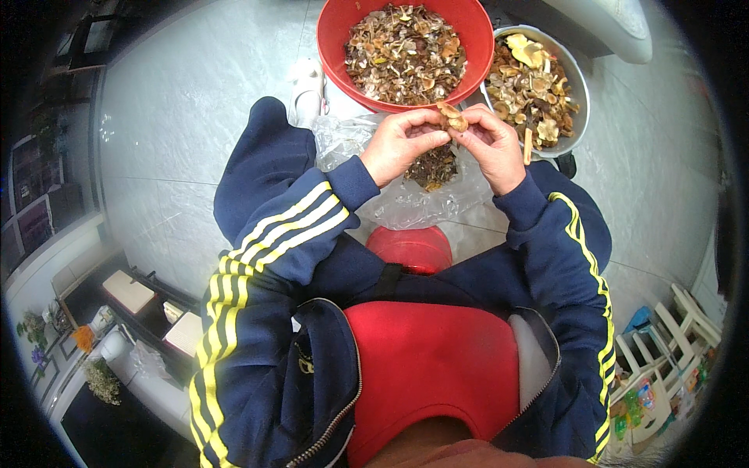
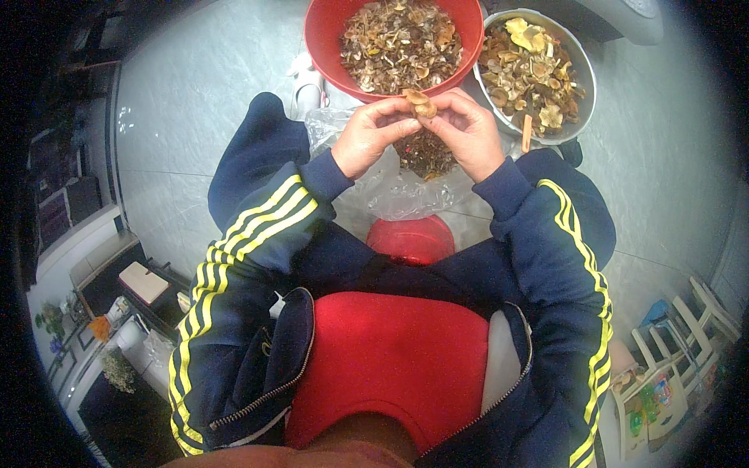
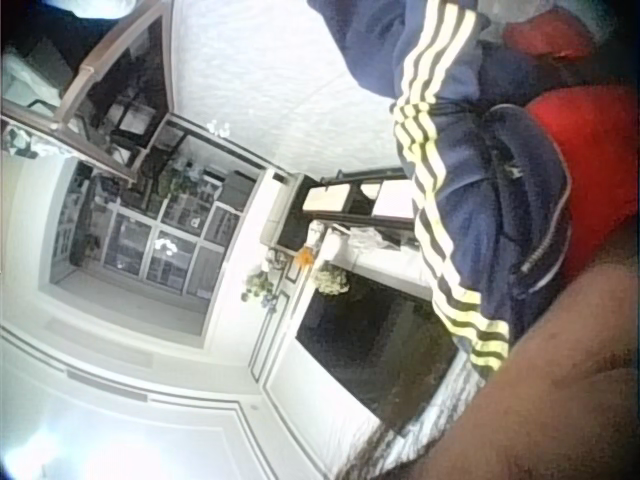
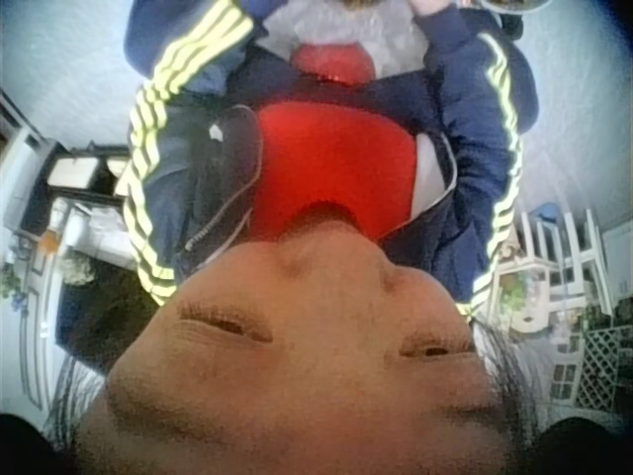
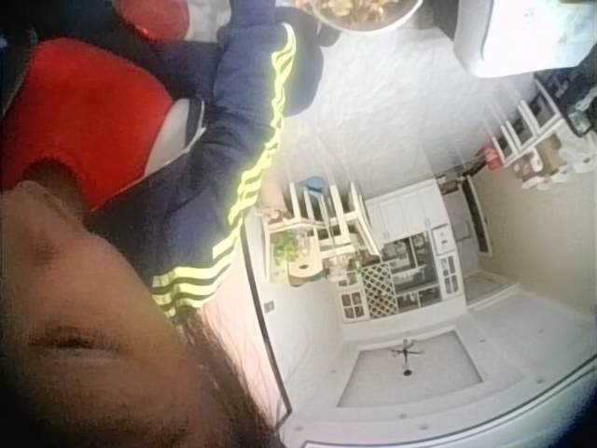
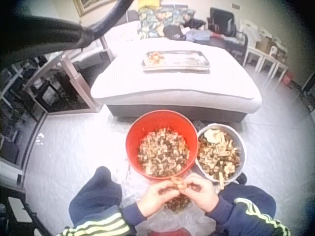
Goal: The person sits on the floor and sorts dried mushrooms by hand, picking pieces from a red bowl and placing them into a metal bowl or a plastic bag. The person occasionally uses a small knife to trim or separate pieces.
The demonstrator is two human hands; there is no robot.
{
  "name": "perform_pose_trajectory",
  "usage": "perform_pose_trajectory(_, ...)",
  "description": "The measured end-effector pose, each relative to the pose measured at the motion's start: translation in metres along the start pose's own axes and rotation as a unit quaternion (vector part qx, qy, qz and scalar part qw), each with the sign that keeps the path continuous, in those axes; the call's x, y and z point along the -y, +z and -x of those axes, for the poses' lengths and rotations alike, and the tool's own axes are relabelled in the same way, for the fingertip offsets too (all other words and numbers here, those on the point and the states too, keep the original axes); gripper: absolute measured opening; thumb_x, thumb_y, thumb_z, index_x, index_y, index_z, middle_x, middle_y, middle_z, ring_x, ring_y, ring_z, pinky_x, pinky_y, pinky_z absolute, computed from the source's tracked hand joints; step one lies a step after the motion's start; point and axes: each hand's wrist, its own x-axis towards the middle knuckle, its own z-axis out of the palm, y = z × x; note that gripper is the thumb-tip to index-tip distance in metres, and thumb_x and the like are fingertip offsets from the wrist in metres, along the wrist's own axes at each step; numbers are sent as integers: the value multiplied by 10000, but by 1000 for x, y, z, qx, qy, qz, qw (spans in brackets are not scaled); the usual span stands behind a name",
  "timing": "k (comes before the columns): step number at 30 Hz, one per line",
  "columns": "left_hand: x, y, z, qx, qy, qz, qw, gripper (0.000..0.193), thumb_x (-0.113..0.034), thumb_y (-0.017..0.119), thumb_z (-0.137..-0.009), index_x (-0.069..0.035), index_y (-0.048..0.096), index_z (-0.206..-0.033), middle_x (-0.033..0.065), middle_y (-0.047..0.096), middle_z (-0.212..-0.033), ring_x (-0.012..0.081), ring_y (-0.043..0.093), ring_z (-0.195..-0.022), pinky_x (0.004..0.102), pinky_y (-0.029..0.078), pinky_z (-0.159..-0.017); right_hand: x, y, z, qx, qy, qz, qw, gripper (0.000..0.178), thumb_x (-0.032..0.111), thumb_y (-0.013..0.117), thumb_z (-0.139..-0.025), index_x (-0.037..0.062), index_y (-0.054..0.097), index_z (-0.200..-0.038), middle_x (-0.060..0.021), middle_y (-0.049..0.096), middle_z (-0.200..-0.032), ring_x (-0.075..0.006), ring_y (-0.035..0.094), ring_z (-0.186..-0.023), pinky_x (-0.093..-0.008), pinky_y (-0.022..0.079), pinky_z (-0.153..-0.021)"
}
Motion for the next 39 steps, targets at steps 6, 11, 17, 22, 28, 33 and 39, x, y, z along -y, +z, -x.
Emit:
perform_pose_trajectory(6, -4, 1, 1, 10, -25, 18, 999, 195, -94, 595, -876, -5, 594, -1049, 11, 611, -948, 84, 554, -855, 237, 450, -771, -3, 1, 4, -35, 84, -92, 992, 115, 60, 609, -860, 31, 594, -970, -4, 579, -918, -72, 523, -792, -210, 423, -707)
perform_pose_trajectory(11, -4, 3, 1, 8, -37, 33, 999, 181, -94, 589, -879, -7, 590, -1037, 16, 611, -927, 83, 556, -843, 235, 453, -762, -7, -4, 3, -45, 104, -147, 983, 140, 96, 616, -866, 49, 610, -998, 10, 629, -962, -41, 534, -805, -203, 416, -703)
perform_pose_trajectory(17, -2, 0, 0, -7, -29, 20, 999, 185, -98, 594, -876, -5, 594, -1036, 19, 615, -942, 79, 559, -845, 230, 455, -772, -7, -3, 0, -51, 105, -88, 989, 170, 85, 608, -872, 30, 602, -1033, -7, 631, -980, -58, 559, -857, -213, 434, -755)
perform_pose_trajectory(22, 0, -1, 0, -15, -29, 27, 999, 180, -99, 596, -874, -7, 596, -1029, 19, 619, -948, 83, 567, -845, 231, 458, -780, -5, -2, 0, -22, 82, -52, 995, 182, 40, 592, -873, 10, 588, -1052, -32, 628, -1000, -89, 575, -928, -245, 449, -846)
perform_pose_trajectory(28, 3, -2, -2, -38, -43, 58, 997, 152, -138, 588, -887, -25, 598, -988, 23, 622, -928, 109, 594, -827, 248, 474, -773, -7, 0, -1, -46, 54, -70, 995, 157, 55, 604, -866, 25, 598, -1020, -16, 616, -967, -76, 547, -853, -225, 438, -743)
perform_pose_trajectory(33, 4, -3, -2, -38, -48, 49, 997, 149, -153, 568, -898, -29, 593, -977, 25, 620, -904, 117, 605, -808, 253, 478, -760, -8, 0, 0, -48, 38, -53, 997, 146, 44, 606, -860, 18, 602, -1003, -23, 595, -978, -84, 542, -861, -227, 436, -745)
perform_pose_trajectory(39, 3, -7, -3, -41, -53, 72, 995, 150, -140, 557, -900, -33, 588, -1000, 29, 619, -910, 115, 604, -811, 251, 479, -757, -11, -2, -2, -4, -49, 15, 999, 147, 4, 607, -849, -7, 603, -995, -42, 563, -1016, -107, 555, -943, -245, 441, -847)
